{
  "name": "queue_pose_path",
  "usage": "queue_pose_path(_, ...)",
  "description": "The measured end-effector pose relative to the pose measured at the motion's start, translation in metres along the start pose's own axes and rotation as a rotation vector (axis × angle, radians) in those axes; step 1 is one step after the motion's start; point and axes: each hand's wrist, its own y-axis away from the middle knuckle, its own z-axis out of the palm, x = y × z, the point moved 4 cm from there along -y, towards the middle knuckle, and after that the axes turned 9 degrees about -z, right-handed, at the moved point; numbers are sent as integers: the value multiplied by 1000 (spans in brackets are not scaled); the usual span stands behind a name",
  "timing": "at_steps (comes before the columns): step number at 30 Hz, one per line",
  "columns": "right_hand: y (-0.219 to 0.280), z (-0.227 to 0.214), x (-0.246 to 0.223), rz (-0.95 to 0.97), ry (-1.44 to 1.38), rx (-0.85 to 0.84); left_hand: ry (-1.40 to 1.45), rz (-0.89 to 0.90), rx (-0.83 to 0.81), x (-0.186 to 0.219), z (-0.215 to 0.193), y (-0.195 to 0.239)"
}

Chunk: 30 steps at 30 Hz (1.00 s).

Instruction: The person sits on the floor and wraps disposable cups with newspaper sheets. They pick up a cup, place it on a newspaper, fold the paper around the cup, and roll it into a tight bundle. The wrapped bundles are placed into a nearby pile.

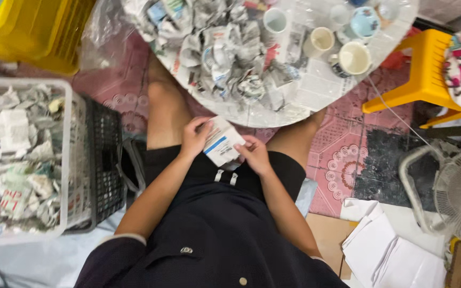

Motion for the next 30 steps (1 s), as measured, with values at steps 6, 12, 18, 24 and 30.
queue_pose_path(6, 3, -25, 13, -94, 65, 35, 50, 159, -18, 24, 6, 9)
queue_pose_path(12, -3, -23, 3, 13, -213, 272, 202, 93, 146, 4, -3, 1)
queue_pose_path(18, 3, 22, -30, -294, 306, 29, 137, 270, 295, 38, -29, 12)
queue_pose_path(24, 31, 61, -92, -517, 464, -101, -83, 328, 40, 114, -41, 52)
queue_pose_path(30, 57, 93, -132, -566, 456, -50, -456, 710, -8, 162, -21, 65)
